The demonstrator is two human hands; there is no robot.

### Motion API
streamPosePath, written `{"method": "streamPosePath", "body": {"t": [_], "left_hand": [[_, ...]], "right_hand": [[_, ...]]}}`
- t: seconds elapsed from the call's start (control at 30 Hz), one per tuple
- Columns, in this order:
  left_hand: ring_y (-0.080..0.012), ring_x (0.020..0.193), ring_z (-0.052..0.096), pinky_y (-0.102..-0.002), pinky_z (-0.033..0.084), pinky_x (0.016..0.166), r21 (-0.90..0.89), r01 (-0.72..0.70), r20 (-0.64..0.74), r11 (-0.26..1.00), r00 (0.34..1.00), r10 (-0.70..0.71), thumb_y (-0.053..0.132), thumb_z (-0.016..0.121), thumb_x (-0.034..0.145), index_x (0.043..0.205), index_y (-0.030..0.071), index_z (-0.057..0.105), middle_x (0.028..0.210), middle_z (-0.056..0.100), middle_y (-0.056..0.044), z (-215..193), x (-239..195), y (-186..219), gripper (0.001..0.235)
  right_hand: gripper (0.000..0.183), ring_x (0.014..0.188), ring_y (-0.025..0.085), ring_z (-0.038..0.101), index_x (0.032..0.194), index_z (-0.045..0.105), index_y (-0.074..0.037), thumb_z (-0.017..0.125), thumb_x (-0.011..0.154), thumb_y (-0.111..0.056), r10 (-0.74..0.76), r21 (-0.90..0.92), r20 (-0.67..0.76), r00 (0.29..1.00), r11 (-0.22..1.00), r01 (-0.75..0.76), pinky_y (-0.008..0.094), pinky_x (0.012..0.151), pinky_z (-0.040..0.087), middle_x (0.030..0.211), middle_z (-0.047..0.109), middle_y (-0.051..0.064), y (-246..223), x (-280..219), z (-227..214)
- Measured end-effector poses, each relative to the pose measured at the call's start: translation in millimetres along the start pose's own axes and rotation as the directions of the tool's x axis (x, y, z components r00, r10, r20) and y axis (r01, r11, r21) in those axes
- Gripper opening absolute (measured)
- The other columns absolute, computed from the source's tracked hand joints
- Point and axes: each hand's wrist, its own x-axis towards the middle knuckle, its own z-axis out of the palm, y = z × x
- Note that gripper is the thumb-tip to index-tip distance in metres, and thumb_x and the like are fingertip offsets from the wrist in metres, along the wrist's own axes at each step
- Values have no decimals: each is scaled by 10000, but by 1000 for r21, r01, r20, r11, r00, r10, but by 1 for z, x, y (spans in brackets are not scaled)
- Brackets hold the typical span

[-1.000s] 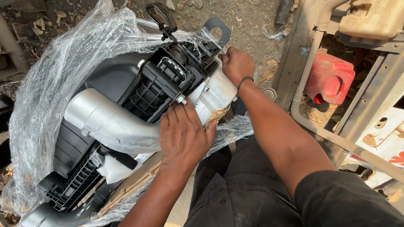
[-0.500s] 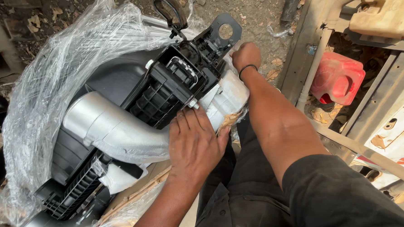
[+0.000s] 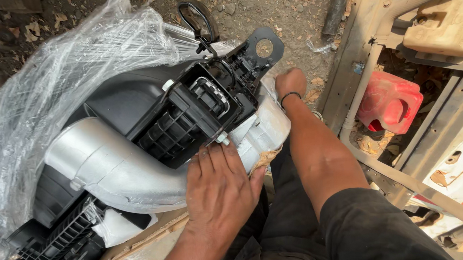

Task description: The person unwraps a car part, likely a headlight assembly, from plastic wrap and cardboard packaging. They peel away layers of plastic and remove cardboard supports to reveal the component.

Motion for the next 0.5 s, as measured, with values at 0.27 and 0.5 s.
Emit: {"method": "streamPosePath", "body": {"t": [0.27,0.5], "left_hand": [[-389,981,656,-465,496,849,109,-24,-35,994,999,28,591,665,796,1198,-144,580,1055,655,-281,-5,1,8,842],[-367,898,661,-448,498,804,195,-31,-24,980,999,36,625,602,863,1243,-165,586,988,662,-262,-5,5,13,877]], "right_hand": [[138,723,149,586,883,673,-15,730,942,-124,-527,677,186,829,680,281,348,674,484,772,657,52,53,12,-14],[337,1047,130,618,1244,631,-38,723,940,-150,-542,645,649,534,764,-7,309,896,492,1129,678,33,33,10,-86]]}}
